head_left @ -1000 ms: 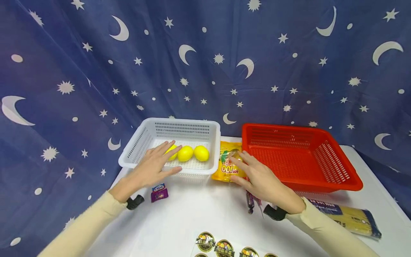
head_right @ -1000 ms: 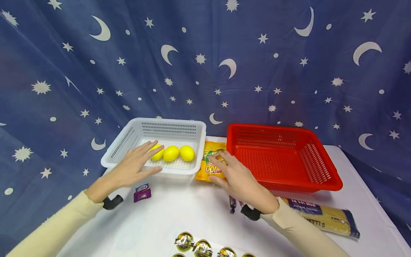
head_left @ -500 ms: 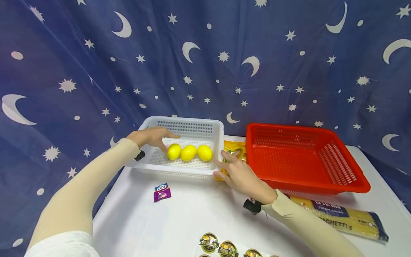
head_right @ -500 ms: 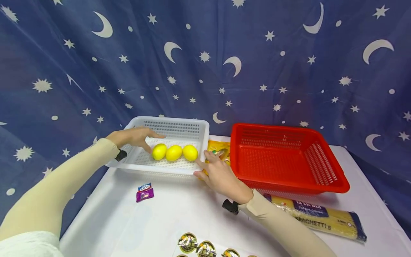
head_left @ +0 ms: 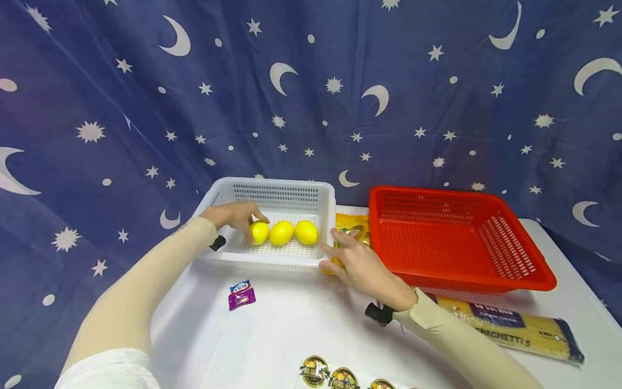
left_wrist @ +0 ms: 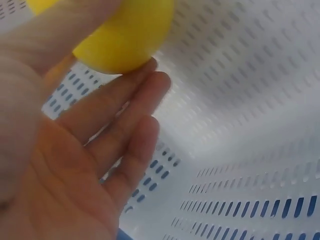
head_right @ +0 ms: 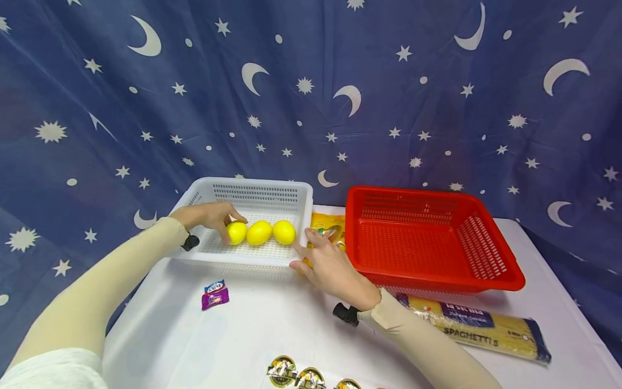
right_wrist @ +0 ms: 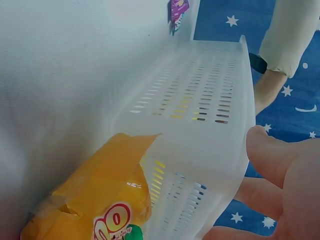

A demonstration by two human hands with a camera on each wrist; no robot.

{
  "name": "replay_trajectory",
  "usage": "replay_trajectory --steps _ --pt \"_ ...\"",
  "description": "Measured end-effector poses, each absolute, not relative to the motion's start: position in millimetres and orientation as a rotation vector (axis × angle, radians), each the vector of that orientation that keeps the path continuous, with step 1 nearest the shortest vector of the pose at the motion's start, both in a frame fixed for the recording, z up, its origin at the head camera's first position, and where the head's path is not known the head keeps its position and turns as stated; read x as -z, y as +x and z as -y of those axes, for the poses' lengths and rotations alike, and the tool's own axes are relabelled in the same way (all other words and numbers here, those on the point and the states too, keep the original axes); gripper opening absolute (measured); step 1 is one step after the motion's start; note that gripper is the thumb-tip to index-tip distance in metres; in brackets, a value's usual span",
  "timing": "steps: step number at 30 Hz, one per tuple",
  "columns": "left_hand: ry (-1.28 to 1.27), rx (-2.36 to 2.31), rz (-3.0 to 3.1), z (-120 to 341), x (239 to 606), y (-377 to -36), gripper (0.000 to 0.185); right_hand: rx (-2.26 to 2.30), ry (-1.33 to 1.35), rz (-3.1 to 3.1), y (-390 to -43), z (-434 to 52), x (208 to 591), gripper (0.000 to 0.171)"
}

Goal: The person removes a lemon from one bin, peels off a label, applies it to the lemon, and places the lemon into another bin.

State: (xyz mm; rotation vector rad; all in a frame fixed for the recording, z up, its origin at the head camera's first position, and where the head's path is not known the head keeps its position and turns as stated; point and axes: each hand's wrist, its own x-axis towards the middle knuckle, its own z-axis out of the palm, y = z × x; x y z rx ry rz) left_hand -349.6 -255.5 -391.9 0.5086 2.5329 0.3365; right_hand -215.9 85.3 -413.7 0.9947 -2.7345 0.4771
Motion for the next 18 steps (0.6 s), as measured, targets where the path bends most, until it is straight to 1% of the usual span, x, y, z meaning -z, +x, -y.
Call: replay_trajectory --steps 2,5,8,10,13,16,18 --pt "0.516 -0.359 -2.565 258.8 386.5 -348.5 0.072 -0.491 0.993 2.740 -216.2 -85.9 413.8 0.049" --pt "0.564 -0.451 -2.656 264.8 368.3 -340.8 0.072 -0.543 0.972 2.749 -217.2 -87.2 414.9 0.052" --pt "0.632 -0.587 -2.780 264.6 343.8 -320.2 0.073 -0.643 0.952 2.739 -216.6 -92.4 414.4 0.057" --pt "0.692 -0.685 -2.881 257.9 331.5 -296.1 0.076 -0.727 0.951 2.712 -213.8 -99.2 412.1 0.061" --pt "0.818 -0.861 -3.007 237.6 330.2 -248.8 0.079 -0.853 0.957 2.650 -205.4 -113.9 406.1 0.063" --pt "0.980 -1.080 -3.014 209.5 351.8 -199.5 0.079 -0.965 0.917 2.614 -191.7 -131.0 401.2 0.060" --pt "1.015 -1.204 -2.940 188.3 374.0 -172.9 0.078 -1.009 0.881 2.608 -180.3 -141.1 401.1 0.057"
